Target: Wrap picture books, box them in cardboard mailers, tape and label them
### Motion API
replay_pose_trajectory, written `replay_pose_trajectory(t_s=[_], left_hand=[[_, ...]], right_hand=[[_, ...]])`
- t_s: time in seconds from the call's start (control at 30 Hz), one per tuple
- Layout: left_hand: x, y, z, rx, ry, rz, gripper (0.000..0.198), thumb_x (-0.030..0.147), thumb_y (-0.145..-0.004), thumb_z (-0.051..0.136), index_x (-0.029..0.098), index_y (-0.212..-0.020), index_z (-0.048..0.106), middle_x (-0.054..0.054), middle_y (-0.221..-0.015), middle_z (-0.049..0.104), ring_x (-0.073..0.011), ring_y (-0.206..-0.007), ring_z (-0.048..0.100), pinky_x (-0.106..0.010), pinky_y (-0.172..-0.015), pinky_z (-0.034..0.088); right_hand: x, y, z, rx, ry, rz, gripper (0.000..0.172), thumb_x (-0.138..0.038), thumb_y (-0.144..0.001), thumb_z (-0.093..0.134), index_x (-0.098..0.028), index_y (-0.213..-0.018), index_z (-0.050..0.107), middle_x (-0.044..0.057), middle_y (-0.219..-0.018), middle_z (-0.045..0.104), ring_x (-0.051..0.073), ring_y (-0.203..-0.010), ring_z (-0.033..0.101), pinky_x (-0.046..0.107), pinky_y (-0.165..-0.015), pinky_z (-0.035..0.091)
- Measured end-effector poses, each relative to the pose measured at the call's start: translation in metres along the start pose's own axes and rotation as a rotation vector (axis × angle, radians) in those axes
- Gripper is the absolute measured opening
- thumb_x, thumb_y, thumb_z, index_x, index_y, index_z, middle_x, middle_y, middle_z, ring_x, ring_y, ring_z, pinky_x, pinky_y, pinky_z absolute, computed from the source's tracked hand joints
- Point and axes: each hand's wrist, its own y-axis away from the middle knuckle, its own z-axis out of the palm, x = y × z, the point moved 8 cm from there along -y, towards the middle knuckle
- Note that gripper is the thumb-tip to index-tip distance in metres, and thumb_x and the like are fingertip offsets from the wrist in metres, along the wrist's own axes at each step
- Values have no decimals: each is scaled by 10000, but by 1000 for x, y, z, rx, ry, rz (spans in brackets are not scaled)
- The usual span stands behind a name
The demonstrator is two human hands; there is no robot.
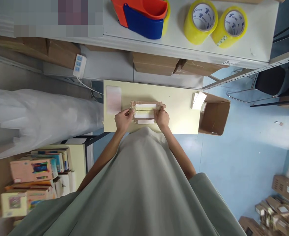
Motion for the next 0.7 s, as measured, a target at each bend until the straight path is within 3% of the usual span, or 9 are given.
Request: replay_pose_trajectory(t_s=[0.17, 0.3, 0.47, 0.63, 0.7], left_hand=[[3, -2, 7, -11, -83, 1, 371, 462, -1014, 731, 247, -729, 629, -39, -712, 700, -223, -699, 600, -327, -707, 351], [-5, -1, 13, -78, 44, 9, 369, 360, -1009, 651, 239, -702, 487, 11, -670, 574, -169, -669, 461, -304, -684, 301], [-10, 4, 14, -103, 168, -28, 351, 285, -1007, 594, 233, -704, 426, 36, -639, 456, -150, -670, 402, -287, -671, 296], [-6, 3, 16, -55, 109, -73, 505, 430, -1030, 694, 236, -660, 411, 25, -629, 456, -161, -668, 395, -313, -666, 275], [-6, 2, 16, -44, 81, -71, 502, 405, -1024, 693, 240, -655, 396, 23, -622, 455, -163, -657, 374, -323, -668, 267]], right_hand=[[7, -5, 10, 4, -15, 14, 472, -516, -1207, 472, -160, -1517, 473, 212, -1274, 827, 360, -1116, 787, 385, -902, 553], [16, -15, 17, 28, -91, -62, 444, -485, -1201, 449, -194, -1535, 481, 170, -1181, 840, 360, -1038, 776, 410, -895, 572], [31, -29, 27, 70, -143, -145, 443, -476, -1177, 448, -220, -1532, 518, 160, -1096, 837, 372, -954, 749, 424, -864, 573], [38, -39, 33, 119, -208, -196, 452, -561, -1139, 463, -245, -1435, 595, 139, -1013, 828, 348, -864, 716, 397, -804, 555], [41, -41, 31, 127, -239, -214, 439, -592, -1121, 468, -250, -1341, 632, 131, -993, 819, 332, -846, 715, 380, -792, 538]])
